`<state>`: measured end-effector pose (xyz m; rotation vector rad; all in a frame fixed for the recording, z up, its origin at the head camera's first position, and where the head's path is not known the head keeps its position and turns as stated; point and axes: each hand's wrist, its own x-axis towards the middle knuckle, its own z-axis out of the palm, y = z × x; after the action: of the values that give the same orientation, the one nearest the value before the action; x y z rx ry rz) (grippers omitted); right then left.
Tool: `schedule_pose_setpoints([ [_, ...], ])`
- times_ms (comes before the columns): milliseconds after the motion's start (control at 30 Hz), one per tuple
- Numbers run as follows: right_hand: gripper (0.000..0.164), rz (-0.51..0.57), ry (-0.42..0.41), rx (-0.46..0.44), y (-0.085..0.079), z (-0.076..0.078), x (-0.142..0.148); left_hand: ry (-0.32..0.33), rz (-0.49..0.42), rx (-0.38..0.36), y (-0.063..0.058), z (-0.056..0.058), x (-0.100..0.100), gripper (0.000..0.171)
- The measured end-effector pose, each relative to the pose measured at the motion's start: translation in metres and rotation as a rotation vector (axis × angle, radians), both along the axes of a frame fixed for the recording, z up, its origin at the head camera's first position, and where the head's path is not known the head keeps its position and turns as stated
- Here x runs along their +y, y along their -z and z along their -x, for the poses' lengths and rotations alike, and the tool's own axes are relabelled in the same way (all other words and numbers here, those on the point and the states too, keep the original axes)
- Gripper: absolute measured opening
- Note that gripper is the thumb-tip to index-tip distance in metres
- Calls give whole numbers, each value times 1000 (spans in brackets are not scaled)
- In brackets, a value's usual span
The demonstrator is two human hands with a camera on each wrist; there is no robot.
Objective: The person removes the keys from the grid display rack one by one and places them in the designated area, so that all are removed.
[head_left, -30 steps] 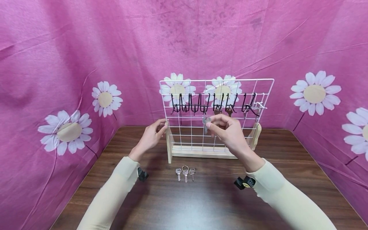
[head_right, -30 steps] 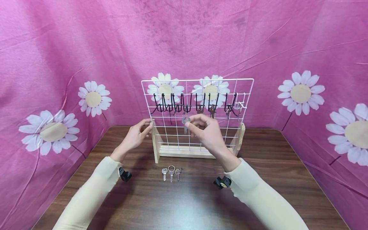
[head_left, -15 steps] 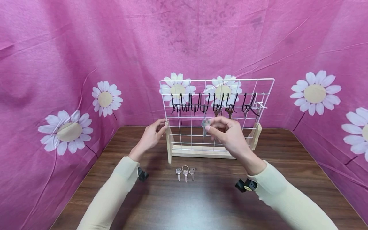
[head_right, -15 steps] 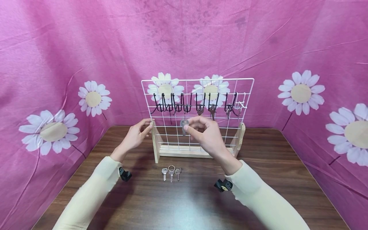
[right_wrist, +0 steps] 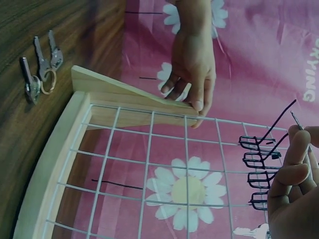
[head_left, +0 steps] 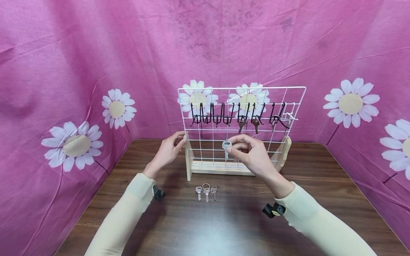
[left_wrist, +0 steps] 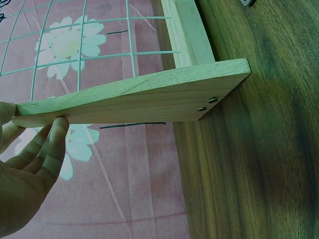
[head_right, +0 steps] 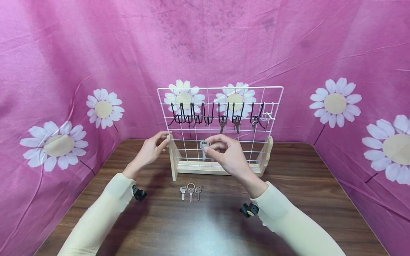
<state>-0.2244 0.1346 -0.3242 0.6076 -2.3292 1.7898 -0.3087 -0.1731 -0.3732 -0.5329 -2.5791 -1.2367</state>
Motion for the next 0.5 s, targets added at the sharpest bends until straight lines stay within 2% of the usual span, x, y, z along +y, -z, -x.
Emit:
schedule_pose_setpoints([
  [500,25,-35,-23,-77,23,2,0,-2,2,-11,0,0,0,36],
])
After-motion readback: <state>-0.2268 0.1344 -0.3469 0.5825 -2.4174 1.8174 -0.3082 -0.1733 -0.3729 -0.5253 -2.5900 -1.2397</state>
